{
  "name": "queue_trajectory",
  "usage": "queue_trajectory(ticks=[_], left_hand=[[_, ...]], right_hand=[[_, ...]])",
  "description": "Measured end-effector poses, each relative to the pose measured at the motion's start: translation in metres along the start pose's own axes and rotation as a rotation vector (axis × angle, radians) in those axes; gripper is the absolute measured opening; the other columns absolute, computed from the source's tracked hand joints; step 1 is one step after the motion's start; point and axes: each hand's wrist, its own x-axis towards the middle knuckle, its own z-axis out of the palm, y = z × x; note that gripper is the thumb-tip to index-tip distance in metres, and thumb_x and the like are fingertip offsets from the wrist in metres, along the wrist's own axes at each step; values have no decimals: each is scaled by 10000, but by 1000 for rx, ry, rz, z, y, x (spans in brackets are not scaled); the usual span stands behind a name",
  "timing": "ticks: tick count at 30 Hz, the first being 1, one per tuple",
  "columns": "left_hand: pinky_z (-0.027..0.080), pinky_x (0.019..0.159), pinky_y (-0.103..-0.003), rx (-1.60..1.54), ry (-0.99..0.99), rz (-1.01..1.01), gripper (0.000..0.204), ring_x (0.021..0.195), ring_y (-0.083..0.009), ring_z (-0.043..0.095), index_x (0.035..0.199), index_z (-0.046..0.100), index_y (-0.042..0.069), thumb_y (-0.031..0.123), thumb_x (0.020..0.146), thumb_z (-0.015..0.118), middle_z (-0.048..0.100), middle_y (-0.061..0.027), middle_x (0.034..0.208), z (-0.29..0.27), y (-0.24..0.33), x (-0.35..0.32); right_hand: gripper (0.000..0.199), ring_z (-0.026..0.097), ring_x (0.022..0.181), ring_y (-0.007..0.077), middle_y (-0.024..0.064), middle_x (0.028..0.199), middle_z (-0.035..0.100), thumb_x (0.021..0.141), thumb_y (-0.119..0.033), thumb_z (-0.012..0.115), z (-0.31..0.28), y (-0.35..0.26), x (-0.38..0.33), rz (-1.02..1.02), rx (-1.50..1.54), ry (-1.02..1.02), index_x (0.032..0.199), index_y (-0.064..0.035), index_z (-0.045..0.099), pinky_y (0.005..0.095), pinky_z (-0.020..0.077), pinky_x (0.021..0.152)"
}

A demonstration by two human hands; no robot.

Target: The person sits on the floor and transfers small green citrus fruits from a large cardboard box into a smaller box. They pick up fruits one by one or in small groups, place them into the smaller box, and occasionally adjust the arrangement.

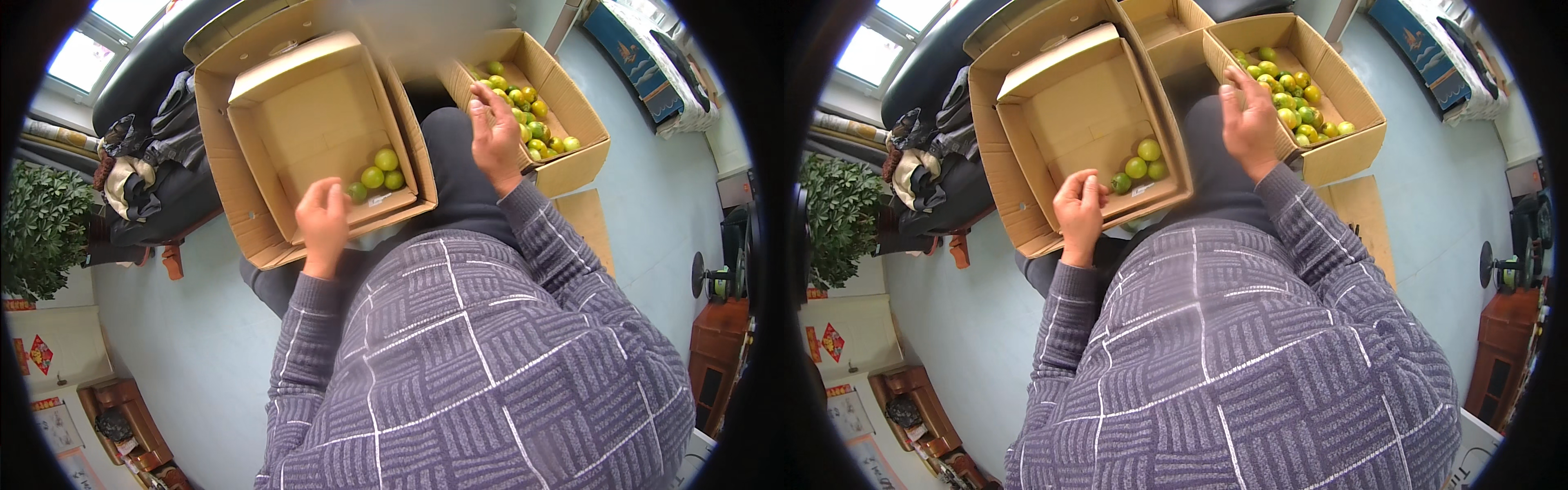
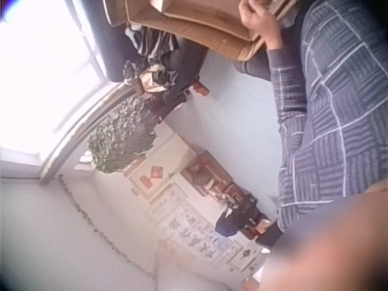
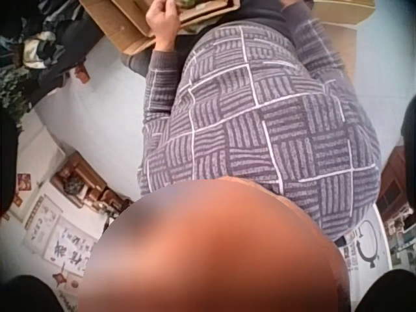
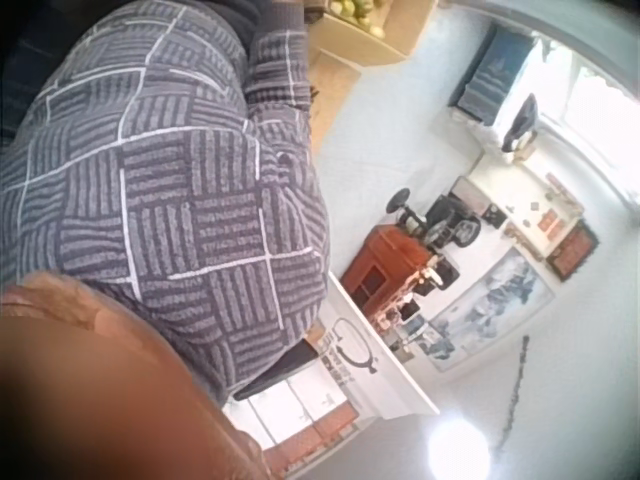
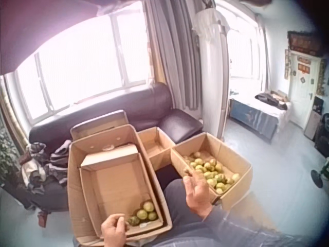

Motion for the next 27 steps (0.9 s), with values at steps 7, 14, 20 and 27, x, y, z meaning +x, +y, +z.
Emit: queue_trajectory(ticks=[7,14,20,27], left_hand=[[605,888,-561,889,-271,47,288,1039,-452,748,1095,782,86,342,964,779,796,-221,1059,-24,20,48],[629,963,-524,1219,-753,-98,370,1120,-412,780,1122,823,44,352,918,817,819,-217,1170,29,3,65],[644,933,-512,1012,-498,-112,443,1078,-427,792,1078,825,1,350,811,883,817,-261,1118,18,3,72],[674,851,-369,-488,-249,-539,450,1023,-262,795,1424,601,-34,92,1004,707,750,-150,1207,-9,15,36]], right_hand=[[308,797,1019,221,140,1107,828,1131,-169,657,34,-95,-40,183,571,-474,1381,-8,740,356,620,915],[275,797,1037,392,221,1144,814,1027,-117,723,44,-90,-69,-151,356,-682,1282,-45,796,464,642,906],[265,793,983,395,214,1122,814,1030,-117,705,38,-95,-63,-154,332,-709,1258,-9,786,461,638,860],[230,777,889,384,191,1011,799,1028,-113,706,39,-95,-62,-153,346,-680,1215,-5,788,453,625,788]])
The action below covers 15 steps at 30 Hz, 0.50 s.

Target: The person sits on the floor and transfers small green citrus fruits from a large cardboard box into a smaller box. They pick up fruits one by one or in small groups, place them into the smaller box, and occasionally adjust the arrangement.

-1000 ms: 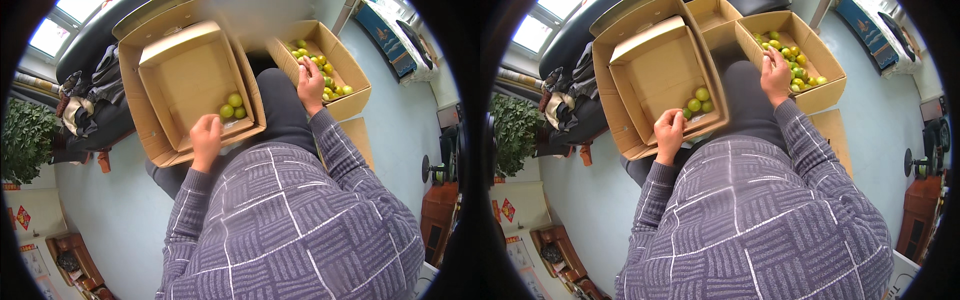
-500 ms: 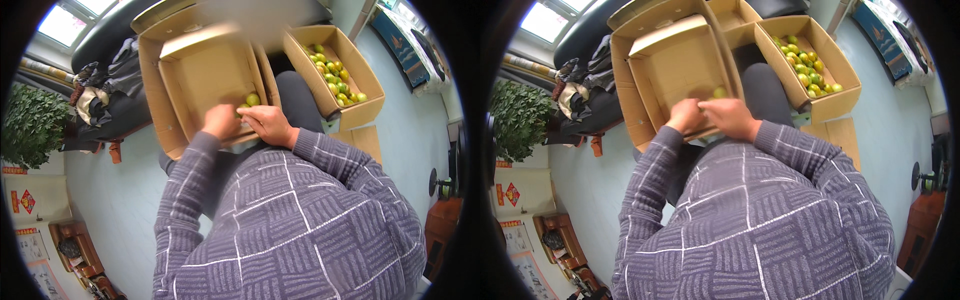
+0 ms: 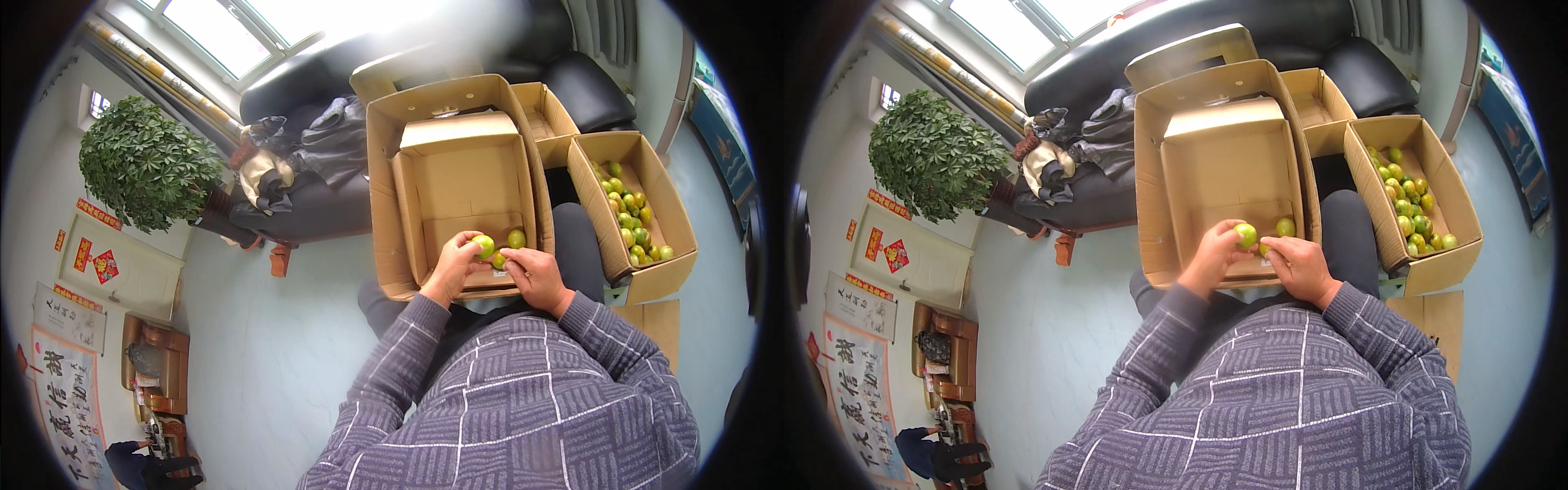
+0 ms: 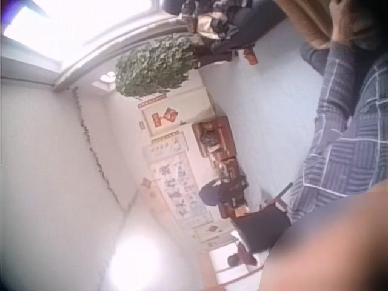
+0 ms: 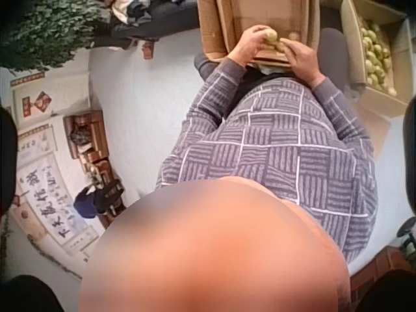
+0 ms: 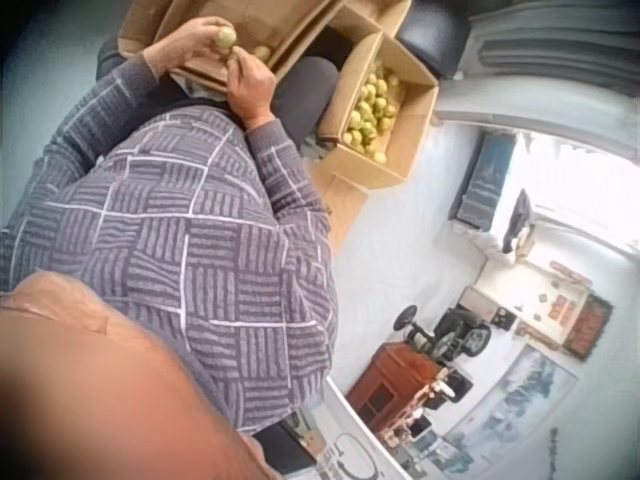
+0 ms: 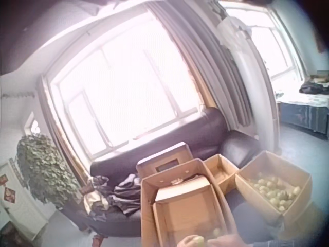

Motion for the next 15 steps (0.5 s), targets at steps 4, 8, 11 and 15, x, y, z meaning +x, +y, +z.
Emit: queue_trajectory(ticks=[4,8,11,15], left_hand=[[576,672,-265,-99,35,43,532,917,-168,740,1449,600,20,-7,944,764,746,-121,1218,10,-25,-3],[530,656,-253,228,174,100,388,788,-111,680,1263,691,26,75,923,871,739,-40,951,20,-40,-2],[533,662,-263,350,192,243,285,745,-98,661,1135,720,12,148,949,887,716,-16,864,26,-43,-8],[502,634,-270,343,173,289,271,696,-85,606,1007,719,7,259,1053,809,665,11,793,30,-48,-12]], right_hand=[[211,774,873,375,183,988,792,1028,-110,706,1,1,-1,21,-10,-7,1191,-5,788,448,621,769],[194,773,875,383,182,987,795,1026,-99,705,1,3,-2,13,6,-9,1170,-3,792,450,624,769],[208,791,927,383,196,1039,810,1028,-97,703,2,5,-3,1,0,-22,1191,0,790,444,638,811],[252,807,990,384,216,1111,819,1028,-100,708,4,6,-4,44,42,9,1246,1,783,438,651,863]])
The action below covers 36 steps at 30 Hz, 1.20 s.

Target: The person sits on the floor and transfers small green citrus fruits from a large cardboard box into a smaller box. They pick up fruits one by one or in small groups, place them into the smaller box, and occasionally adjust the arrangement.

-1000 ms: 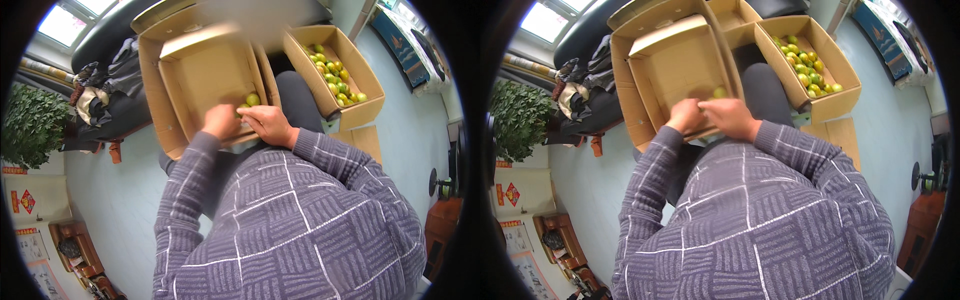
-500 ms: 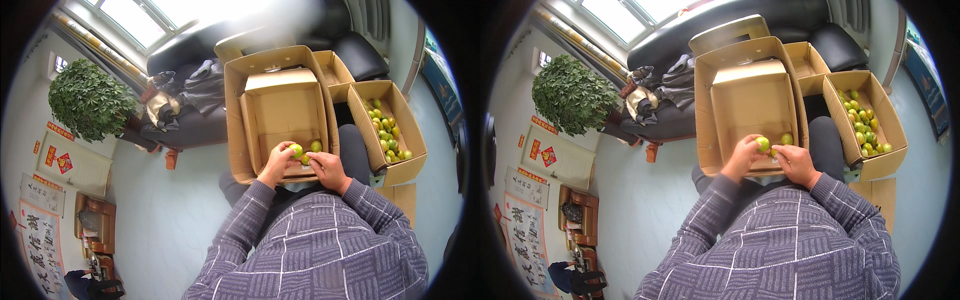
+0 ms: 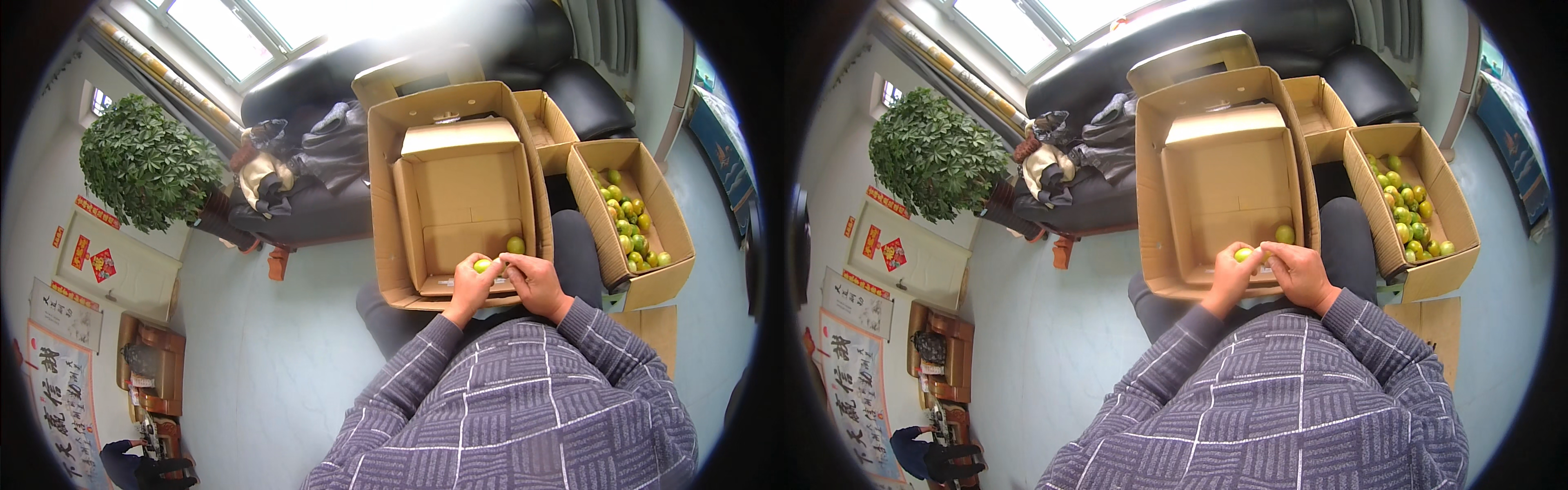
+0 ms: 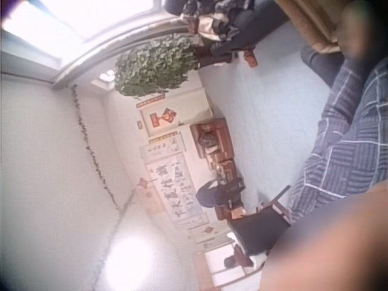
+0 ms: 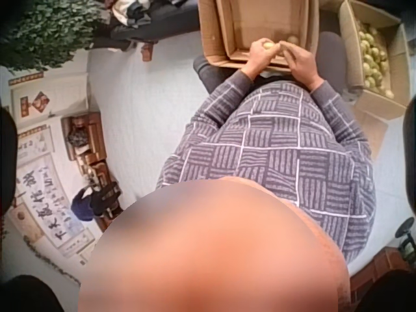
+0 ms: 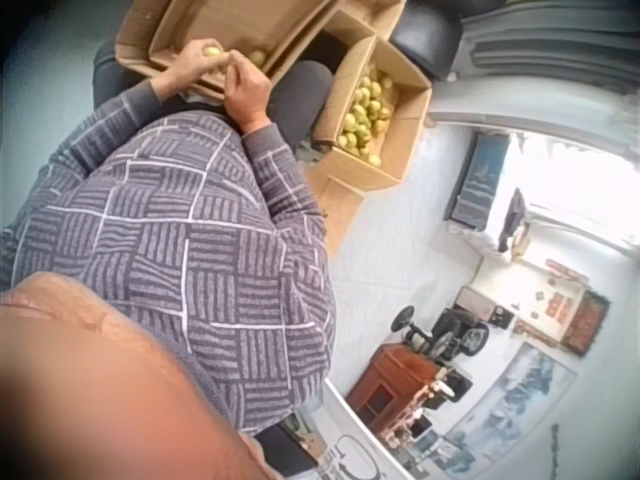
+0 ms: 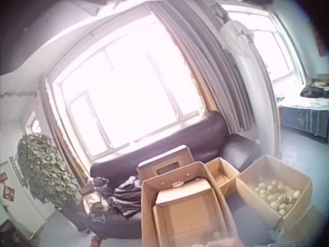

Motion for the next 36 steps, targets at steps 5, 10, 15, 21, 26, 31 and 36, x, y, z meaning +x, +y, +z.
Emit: queue_trajectory(ticks=[5,10,15,21,26,31,36], left_hand=[[450,608,-298,-72,8,72,369,679,-89,541,952,694,36,306,1180,591,621,17,776,-4,-16,8],[468,671,-326,11,5,223,471,734,-114,546,943,675,25,348,1221,475,617,-6,790,-5,-21,7],[539,741,-340,37,-67,198,529,825,-141,646,992,714,-7,409,1225,487,714,-49,879,5,-8,-4],[606,873,-358,271,-6,299,451,965,-185,745,1239,745,-67,349,1203,576,815,-133,1051,8,-5,-7],[626,935,-408,240,24,293,475,1077,-323,794,1349,735,-63,362,1186,596,815,-247,1162,9,-12,-5],[629,894,-419,302,20,293,450,1037,-339,804,1377,725,-44,343,1173,618,814,-268,1128,10,-9,-7],[617,848,-384,457,-16,313,391,941,-255,798,1378,726,-33,275,1147,662,819,-236,1055,9,-3,-12]], right_hand=[[296,812,936,355,200,1095,824,1013,-110,729,-2,-3,0,34,1,-21,1283,-1,777,430,652,846],[426,784,814,288,150,1009,814,970,-197,800,-7,-10,2,74,3,-149,1358,-28,751,413,634,764],[557,784,817,301,145,1004,802,920,-327,860,-7,-14,4,-11,-95,-183,1393,-60,738,417,622,734],[541,784,920,370,160,1058,802,907,-372,869,-4,-11,5,-23,-178,-178,1328,-62,732,455,627,787],[531,778,992,392,173,1123,797,908,-378,868,-1,-11,5,3,-160,-134,1298,-50,720,480,626,842],[506,766,996,412,184,1111,781,909,-404,868,-1,-10,4,63,-198,-202,1223,-39,712,497,620,845],[470,744,982,434,196,1058,753,912,-418,862,-3,-7,2,97,-225,-291,1097,-27,677,521,602,833]])
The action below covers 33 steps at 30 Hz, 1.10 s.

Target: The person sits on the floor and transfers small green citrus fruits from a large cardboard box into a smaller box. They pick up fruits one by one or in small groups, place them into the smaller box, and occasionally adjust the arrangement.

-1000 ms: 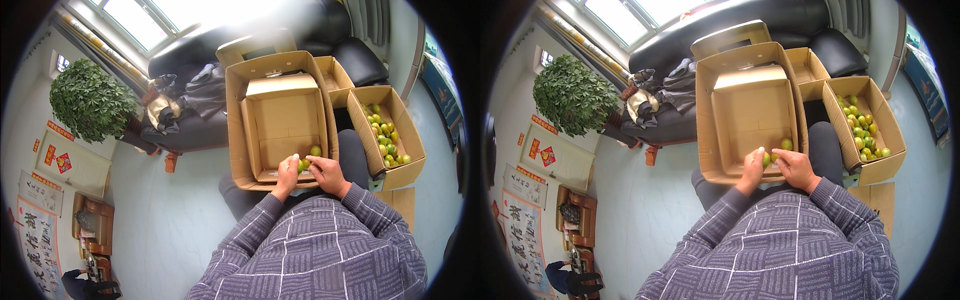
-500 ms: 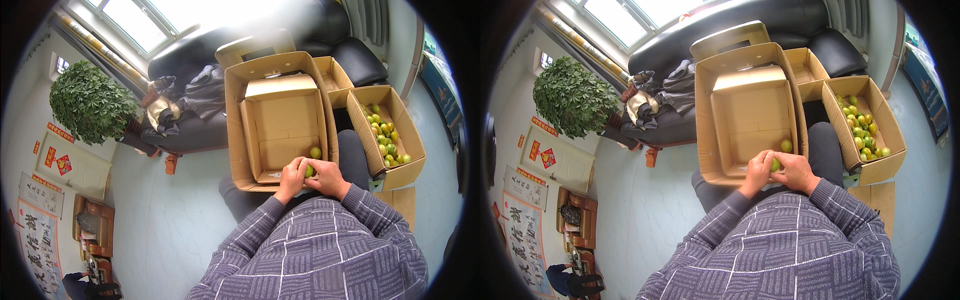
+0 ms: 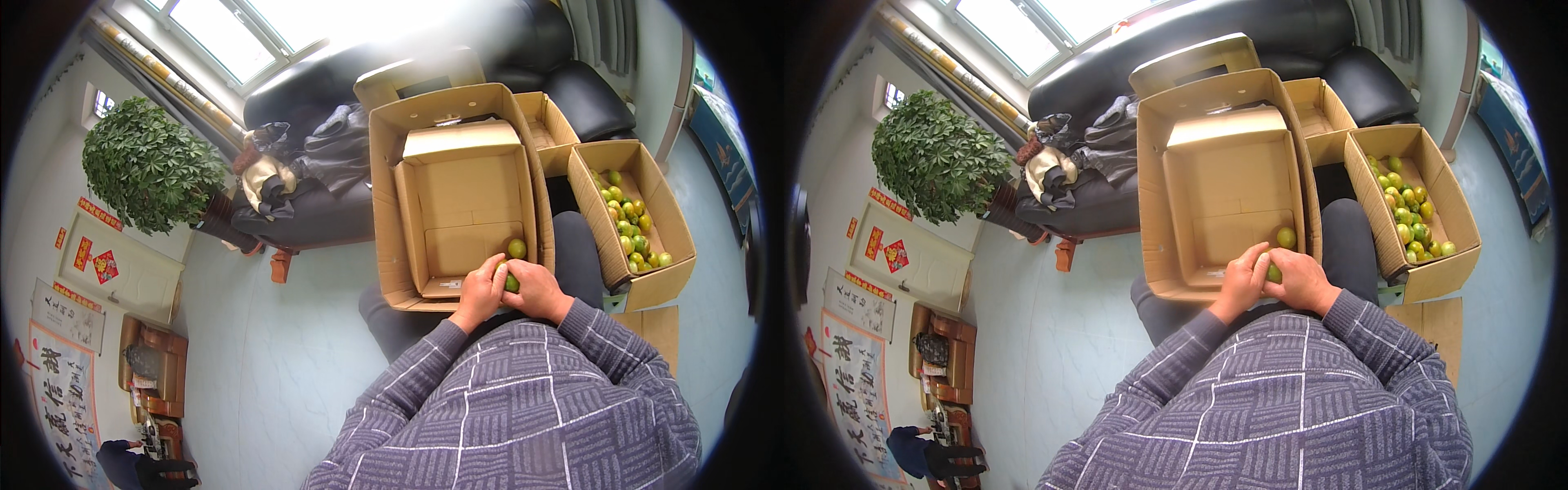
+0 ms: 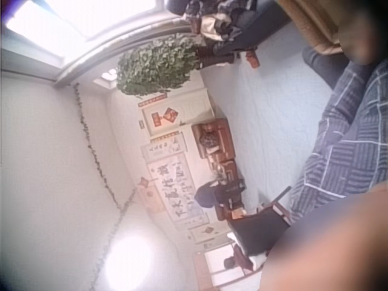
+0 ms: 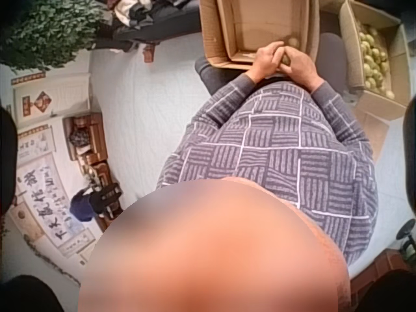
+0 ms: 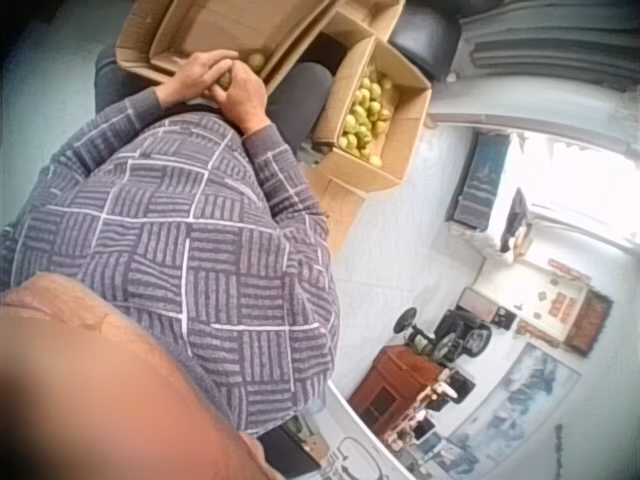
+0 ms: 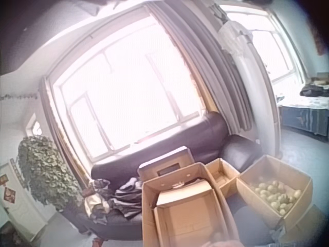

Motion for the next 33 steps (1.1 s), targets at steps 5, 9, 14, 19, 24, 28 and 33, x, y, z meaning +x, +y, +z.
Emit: queue_trajectory(ticks=[5,9,14,19,24,28,33], left_hand=[[617,844,-395,-43,23,36,373,934,-286,803,1380,730,-20,253,1135,663,814,-241,1048,-1,4,0],[615,810,-465,-46,34,71,372,914,-386,799,1329,742,15,322,1162,613,803,-246,1056,-2,13,-2],[566,683,-383,-106,84,174,342,772,-171,651,1151,764,-12,247,1196,545,728,-74,907,-8,10,-2],[618,692,-288,-82,156,72,296,776,-112,743,1388,725,-33,122,1171,595,833,-105,993,-6,-1,0],[615,751,-360,-15,172,94,215,823,-207,790,1227,787,-23,95,1075,692,831,-167,974,-8,-3,-1],[611,756,-376,-29,165,22,221,837,-229,790,1178,801,-28,143,1058,729,825,-182,984,-7,-1,0],[619,781,-373,44,191,127,192,832,-255,795,1176,791,-24,95,1054,702,824,-176,992,-9,-1,-3]], right_hand=[[403,737,988,443,199,1082,746,943,-375,827,0,2,0,9,17,-7,1069,-29,665,525,598,827],[367,739,1002,439,194,1109,743,986,-350,774,1,1,4,-32,18,36,1154,-36,689,519,606,839],[367,744,986,430,209,1088,738,988,-350,763,1,4,2,1,41,101,1175,-39,714,517,612,841],[199,747,890,399,148,999,740,922,-229,807,-24,23,-19,-55,103,547,1043,-90,734,470,612,790],[240,730,952,386,159,1034,735,941,-230,802,-79,86,-31,205,-114,912,1124,-93,729,462,598,855],[384,716,1134,416,203,1186,751,953,-292,800,-116,158,-54,469,-350,964,1253,-58,758,493,578,988],[429,689,1256,391,174,1317,764,972,-338,763,-108,204,-76,651,-567,810,1305,-68,779,520,527,1107]])
